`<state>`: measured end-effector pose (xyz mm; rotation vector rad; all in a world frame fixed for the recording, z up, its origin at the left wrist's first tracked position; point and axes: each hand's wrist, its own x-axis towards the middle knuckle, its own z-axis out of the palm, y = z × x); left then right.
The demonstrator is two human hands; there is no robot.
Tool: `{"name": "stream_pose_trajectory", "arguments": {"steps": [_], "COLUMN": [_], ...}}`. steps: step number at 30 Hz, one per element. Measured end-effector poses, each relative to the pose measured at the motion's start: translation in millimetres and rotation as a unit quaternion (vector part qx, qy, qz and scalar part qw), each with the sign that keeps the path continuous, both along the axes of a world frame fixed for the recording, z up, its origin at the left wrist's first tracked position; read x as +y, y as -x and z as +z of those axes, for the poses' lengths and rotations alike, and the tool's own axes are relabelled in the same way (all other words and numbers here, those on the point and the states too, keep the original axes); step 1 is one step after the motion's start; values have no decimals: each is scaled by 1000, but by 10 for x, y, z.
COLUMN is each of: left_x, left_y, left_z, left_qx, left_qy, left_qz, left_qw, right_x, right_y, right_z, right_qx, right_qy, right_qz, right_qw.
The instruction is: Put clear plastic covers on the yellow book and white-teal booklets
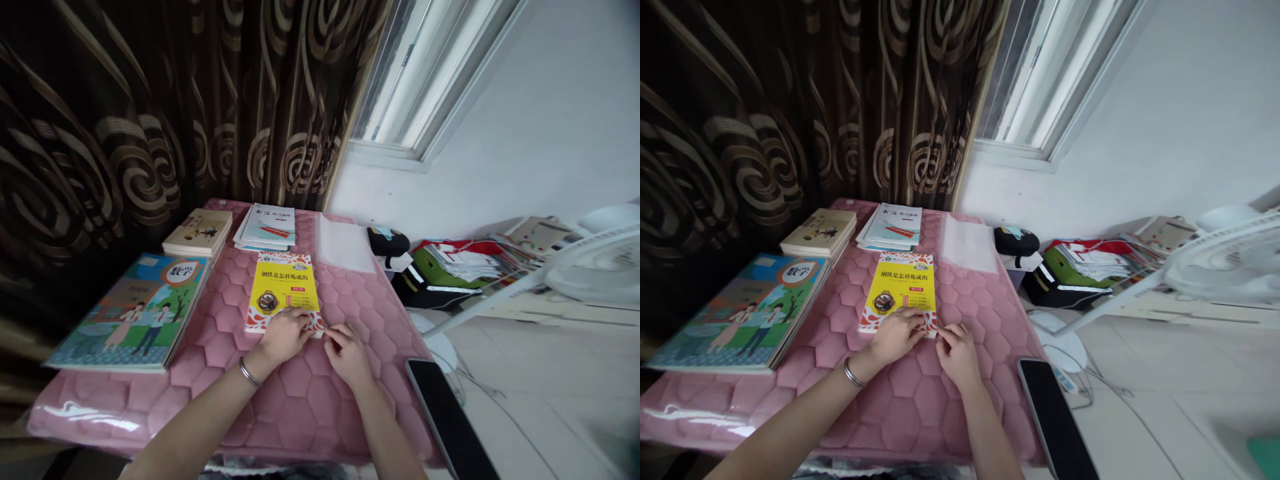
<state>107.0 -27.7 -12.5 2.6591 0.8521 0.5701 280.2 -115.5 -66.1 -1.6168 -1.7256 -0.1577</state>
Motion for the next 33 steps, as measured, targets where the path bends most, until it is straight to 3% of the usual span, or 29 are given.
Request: {"name": "stream_pose_trajectory", "arguments": {"steps": [5,9,12,15,20,24,27,33], "left_x": [-9,83,183,219,135,108,152,267], "left_y": [110,525,898,1093,954,861,945,1227], "left_z": [-73,-140,-157,-163,-182,-187,-198,-245], "left_qx": [-2,-4,-15,-36,-63,-64,-82,-115], "left_qy": [-18,-43,-50,-59,-68,-67,-58,-18], "left_qz": [14,52,80,101,79,65,60,128], "left_qw": [1000,998,995,992,993,994,993,985], "right_x": [-28,-47,-32,32,256,394,382,192], "right_y": [11,34,99,269,709,879,796,316], "right_z": [18,68,132,219,337,310,256,129], "right_qx": [48,86,42,-31,-75,-66,-48,-26], "right_qy": [30,27,19,13,47,43,30,26], "right_qz": [-2,-12,18,37,61,71,72,23], "right_qw": [998,996,999,999,994,994,996,999]}}
